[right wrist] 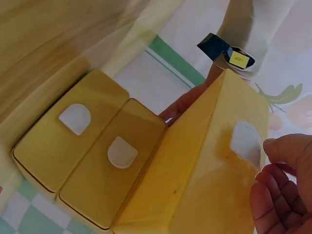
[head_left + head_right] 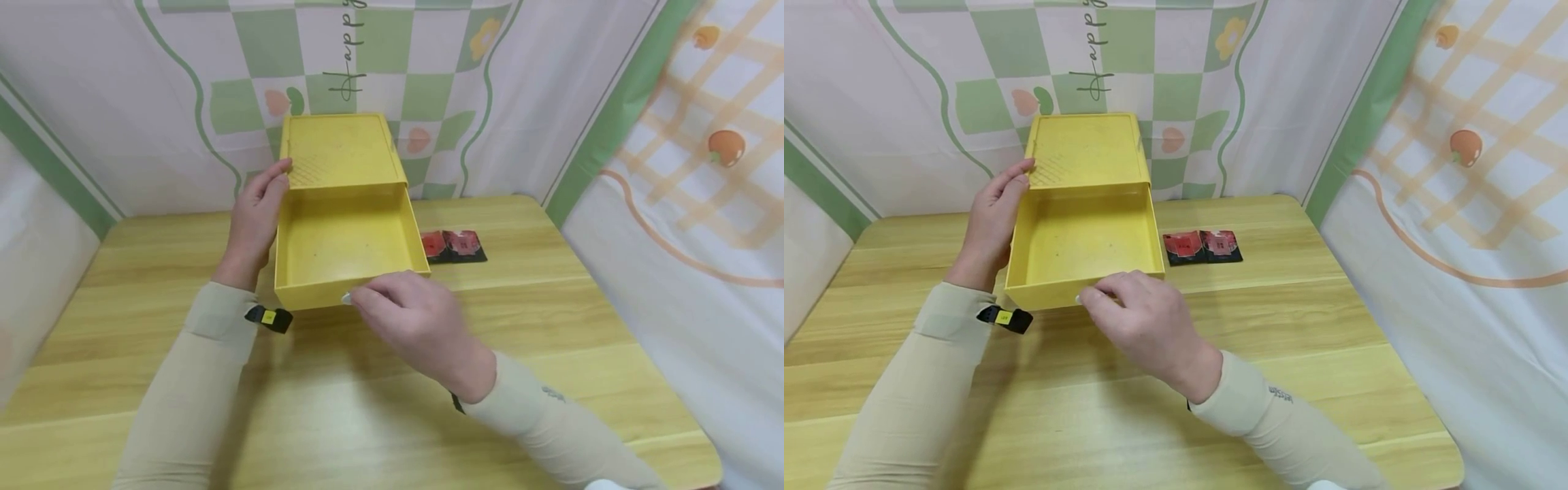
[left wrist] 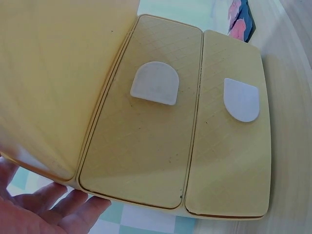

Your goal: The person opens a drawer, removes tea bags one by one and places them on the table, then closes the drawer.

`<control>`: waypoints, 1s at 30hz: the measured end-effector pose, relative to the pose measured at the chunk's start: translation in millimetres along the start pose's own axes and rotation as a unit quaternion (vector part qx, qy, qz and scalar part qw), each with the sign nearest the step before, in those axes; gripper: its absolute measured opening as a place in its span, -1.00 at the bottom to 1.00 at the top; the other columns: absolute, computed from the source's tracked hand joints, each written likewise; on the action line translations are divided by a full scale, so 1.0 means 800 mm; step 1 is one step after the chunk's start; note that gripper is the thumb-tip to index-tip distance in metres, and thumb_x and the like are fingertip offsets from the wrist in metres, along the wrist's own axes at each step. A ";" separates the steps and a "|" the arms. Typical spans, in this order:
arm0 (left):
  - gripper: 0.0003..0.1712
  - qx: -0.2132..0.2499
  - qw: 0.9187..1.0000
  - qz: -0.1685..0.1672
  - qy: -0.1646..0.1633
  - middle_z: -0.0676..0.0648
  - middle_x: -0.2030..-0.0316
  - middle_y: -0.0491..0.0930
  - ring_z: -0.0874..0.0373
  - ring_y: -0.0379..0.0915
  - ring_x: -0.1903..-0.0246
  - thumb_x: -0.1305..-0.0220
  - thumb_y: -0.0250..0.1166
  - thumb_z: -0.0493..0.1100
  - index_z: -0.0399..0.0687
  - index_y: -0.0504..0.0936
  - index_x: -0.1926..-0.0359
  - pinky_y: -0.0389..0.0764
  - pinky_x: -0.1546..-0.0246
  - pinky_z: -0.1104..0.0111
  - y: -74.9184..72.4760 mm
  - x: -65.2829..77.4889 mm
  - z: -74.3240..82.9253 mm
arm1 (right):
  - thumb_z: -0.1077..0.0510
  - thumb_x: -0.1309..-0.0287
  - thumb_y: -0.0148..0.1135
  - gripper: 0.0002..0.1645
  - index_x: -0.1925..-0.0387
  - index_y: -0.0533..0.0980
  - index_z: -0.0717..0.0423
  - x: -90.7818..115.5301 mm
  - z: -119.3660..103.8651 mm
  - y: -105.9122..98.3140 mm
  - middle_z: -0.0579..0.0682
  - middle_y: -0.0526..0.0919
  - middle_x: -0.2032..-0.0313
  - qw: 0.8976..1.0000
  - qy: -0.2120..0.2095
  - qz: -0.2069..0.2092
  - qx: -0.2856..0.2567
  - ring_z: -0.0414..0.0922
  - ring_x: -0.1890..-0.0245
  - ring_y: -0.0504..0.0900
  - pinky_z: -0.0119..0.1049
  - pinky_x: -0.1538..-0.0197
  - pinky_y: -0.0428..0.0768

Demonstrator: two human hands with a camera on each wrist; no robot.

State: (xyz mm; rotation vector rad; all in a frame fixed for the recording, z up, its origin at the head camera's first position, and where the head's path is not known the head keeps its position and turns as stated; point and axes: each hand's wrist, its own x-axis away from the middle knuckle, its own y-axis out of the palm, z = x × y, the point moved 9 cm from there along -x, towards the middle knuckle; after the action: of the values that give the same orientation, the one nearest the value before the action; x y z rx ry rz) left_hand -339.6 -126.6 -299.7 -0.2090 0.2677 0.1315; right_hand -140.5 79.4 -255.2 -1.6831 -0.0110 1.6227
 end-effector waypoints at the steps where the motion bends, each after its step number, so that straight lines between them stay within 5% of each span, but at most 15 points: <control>1: -0.46 0.002 1.000 0.000 -0.001 0.20 -0.34 0.36 0.33 0.16 -0.30 -0.40 0.03 0.22 0.27 0.49 -0.31 0.19 -0.34 0.29 0.000 0.000 0.000 | 0.21 -0.10 0.29 -0.89 0.29 0.61 0.13 0.000 0.000 0.001 -0.11 0.56 0.48 1.000 -0.002 0.000 0.005 -0.21 0.47 0.54 -0.38 0.48 0.53; 9: -0.48 0.008 1.000 -0.001 -0.005 0.20 -0.33 0.37 0.33 0.16 -0.30 -0.39 0.05 0.22 0.26 0.50 -0.30 0.20 -0.34 0.28 0.001 0.001 0.002 | 0.28 -0.08 0.29 -0.85 0.26 0.62 0.13 0.004 -0.001 0.007 -0.05 0.63 0.38 0.999 -0.029 0.008 0.034 -0.16 0.41 0.62 -0.31 0.42 0.62; 30: -0.50 0.006 1.000 0.006 -0.006 0.12 -0.29 0.43 0.28 0.21 -0.27 -0.40 0.08 0.17 0.17 0.54 -0.26 0.22 -0.33 0.23 0.000 0.001 0.003 | 0.17 -0.08 0.39 -0.86 0.29 0.65 0.10 -0.001 0.016 0.017 -0.03 0.62 0.40 1.000 0.000 -0.008 0.027 -0.15 0.40 0.60 -0.32 0.39 0.62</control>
State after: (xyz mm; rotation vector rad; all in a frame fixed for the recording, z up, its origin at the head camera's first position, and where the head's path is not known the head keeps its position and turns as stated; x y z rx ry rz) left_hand -338.2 -126.2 -297.8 -0.1944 0.2576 0.1430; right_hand -158.5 76.2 -260.0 -1.6393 0.0184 1.5963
